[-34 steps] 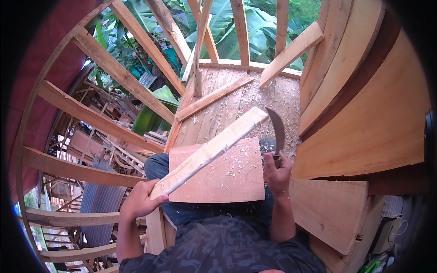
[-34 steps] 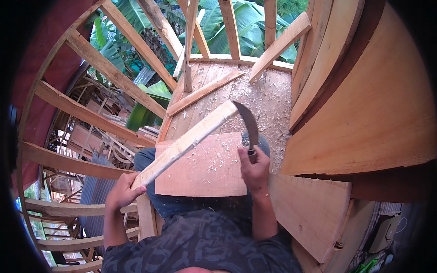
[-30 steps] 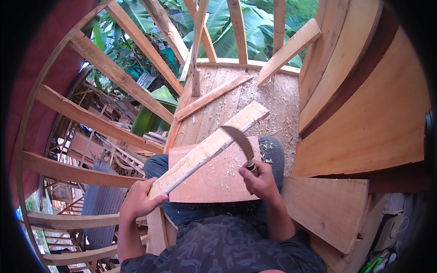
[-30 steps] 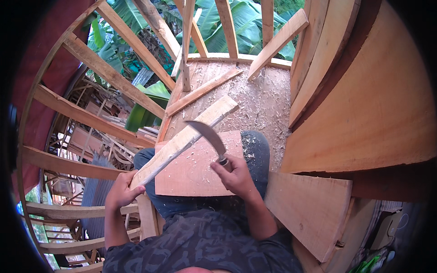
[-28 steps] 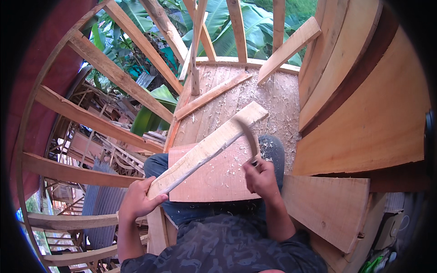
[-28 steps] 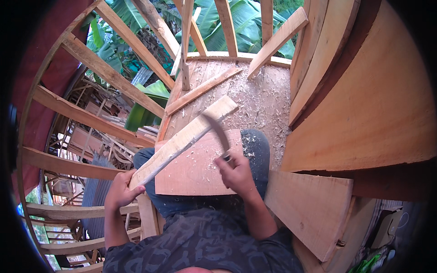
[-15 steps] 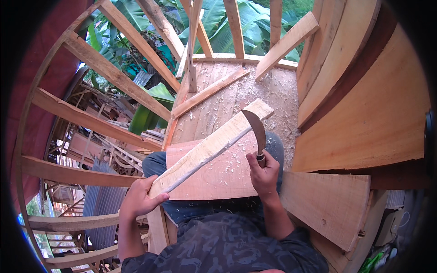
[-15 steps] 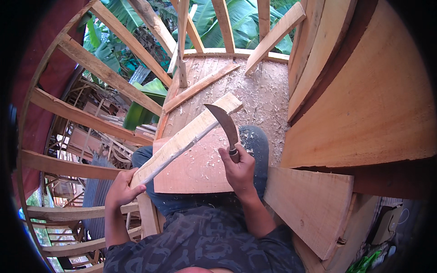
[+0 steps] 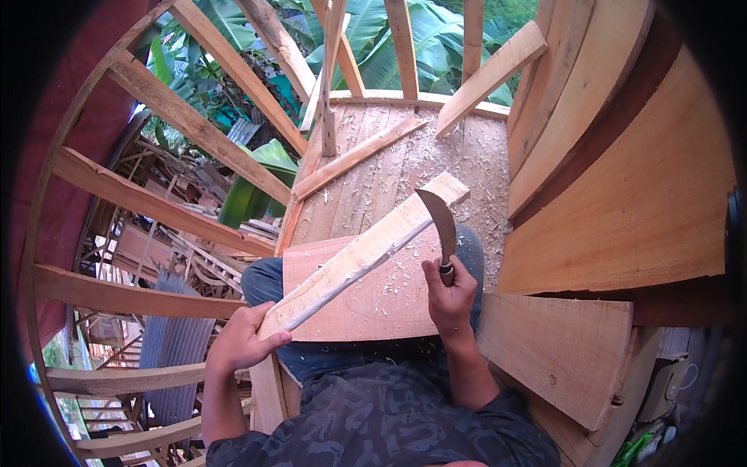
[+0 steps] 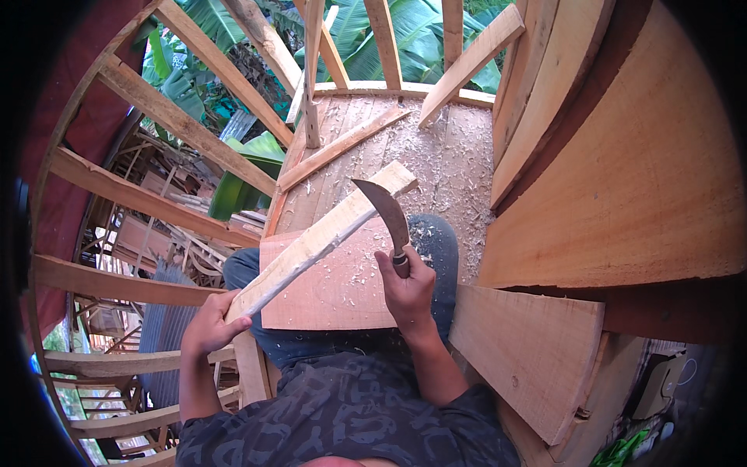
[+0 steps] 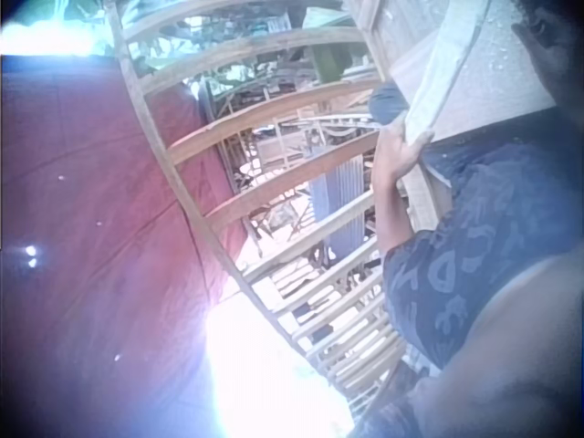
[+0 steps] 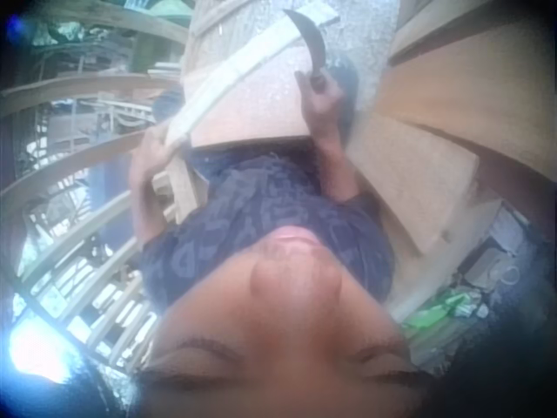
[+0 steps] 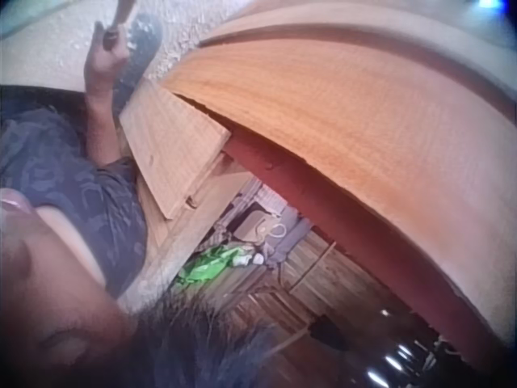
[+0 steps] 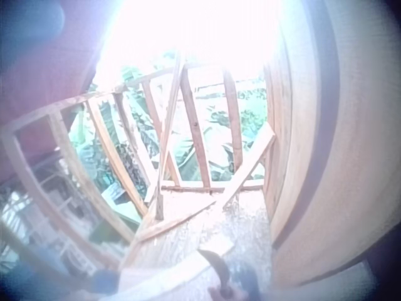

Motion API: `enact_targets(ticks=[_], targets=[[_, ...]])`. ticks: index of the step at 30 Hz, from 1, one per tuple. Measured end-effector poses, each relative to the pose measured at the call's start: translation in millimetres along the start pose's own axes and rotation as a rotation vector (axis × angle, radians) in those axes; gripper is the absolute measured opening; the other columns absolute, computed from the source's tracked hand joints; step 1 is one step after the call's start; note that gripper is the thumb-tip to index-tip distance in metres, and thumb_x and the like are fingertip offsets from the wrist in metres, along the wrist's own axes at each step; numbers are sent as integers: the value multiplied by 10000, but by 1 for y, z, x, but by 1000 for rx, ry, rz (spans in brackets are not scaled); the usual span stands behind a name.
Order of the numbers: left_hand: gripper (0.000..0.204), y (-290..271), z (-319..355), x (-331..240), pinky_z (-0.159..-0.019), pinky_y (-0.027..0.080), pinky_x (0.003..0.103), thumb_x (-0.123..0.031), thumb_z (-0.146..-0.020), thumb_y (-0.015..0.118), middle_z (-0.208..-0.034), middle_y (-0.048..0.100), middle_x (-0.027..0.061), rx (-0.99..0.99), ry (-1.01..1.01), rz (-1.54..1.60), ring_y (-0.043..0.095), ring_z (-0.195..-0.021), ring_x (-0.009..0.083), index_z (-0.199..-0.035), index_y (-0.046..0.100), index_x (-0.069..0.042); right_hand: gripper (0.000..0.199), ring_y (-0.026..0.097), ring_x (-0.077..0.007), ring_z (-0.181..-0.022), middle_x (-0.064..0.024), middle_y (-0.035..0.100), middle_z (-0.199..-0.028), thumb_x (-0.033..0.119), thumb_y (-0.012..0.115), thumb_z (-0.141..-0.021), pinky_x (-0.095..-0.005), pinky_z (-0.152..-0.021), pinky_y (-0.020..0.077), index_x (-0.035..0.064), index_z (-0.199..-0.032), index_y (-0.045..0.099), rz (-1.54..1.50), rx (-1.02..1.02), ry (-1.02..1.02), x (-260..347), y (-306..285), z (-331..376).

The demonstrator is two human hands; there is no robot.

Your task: The person sits on a wooden floor structure and uses a curved knife to shave and shape a long, thin piece of wood. They hold the wood with their left hand and repeatedly scrape the surface with the knife in their right hand, creating wood shavings.

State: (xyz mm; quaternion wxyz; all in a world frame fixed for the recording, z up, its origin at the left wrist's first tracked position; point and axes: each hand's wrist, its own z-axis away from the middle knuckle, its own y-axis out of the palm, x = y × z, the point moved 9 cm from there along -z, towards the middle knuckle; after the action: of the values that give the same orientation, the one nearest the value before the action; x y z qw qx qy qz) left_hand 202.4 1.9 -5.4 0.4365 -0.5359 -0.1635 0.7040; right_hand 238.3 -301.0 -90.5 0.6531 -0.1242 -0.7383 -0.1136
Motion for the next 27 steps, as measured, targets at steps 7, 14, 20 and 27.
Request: enact_targets(ticks=[7,14,20,27], targets=[[608,-6,2,3,-580,423,325,-557,-744,651,-644,532,112,-77,-7,-148,513,-602,180,-889,578,29,272,338,-24,-438,55,387,-500,180,652,-881,-221,-390,267,40,-705,498,-249,241,289,-21,16,-2],[472,-10,2,-8,-588,447,393,-425,-689,716,-621,554,187,-120,64,-96,583,-615,362,-836,582,2,272,345,-16,-416,71,396,-503,175,655,-879,-207,-375,260,43,-699,501,-593,401,436,-5,18,7],[491,3,-2,-4,-669,477,367,-398,-725,698,-742,623,183,-7,45,-24,619,-692,314,-992,600,2,360,259,-22,-541,57,298,-526,134,710,-830,-234,-441,202,14,-627,438,-27,23,-26,3,-13,-6],[491,20,-4,1,-728,462,328,-389,-802,647,-805,631,134,122,-20,103,586,-749,200,-1071,574,15,352,266,-28,-523,42,296,-503,130,710,-828,-246,-430,227,16,-633,439,80,-49,-44,0,-14,-7]])
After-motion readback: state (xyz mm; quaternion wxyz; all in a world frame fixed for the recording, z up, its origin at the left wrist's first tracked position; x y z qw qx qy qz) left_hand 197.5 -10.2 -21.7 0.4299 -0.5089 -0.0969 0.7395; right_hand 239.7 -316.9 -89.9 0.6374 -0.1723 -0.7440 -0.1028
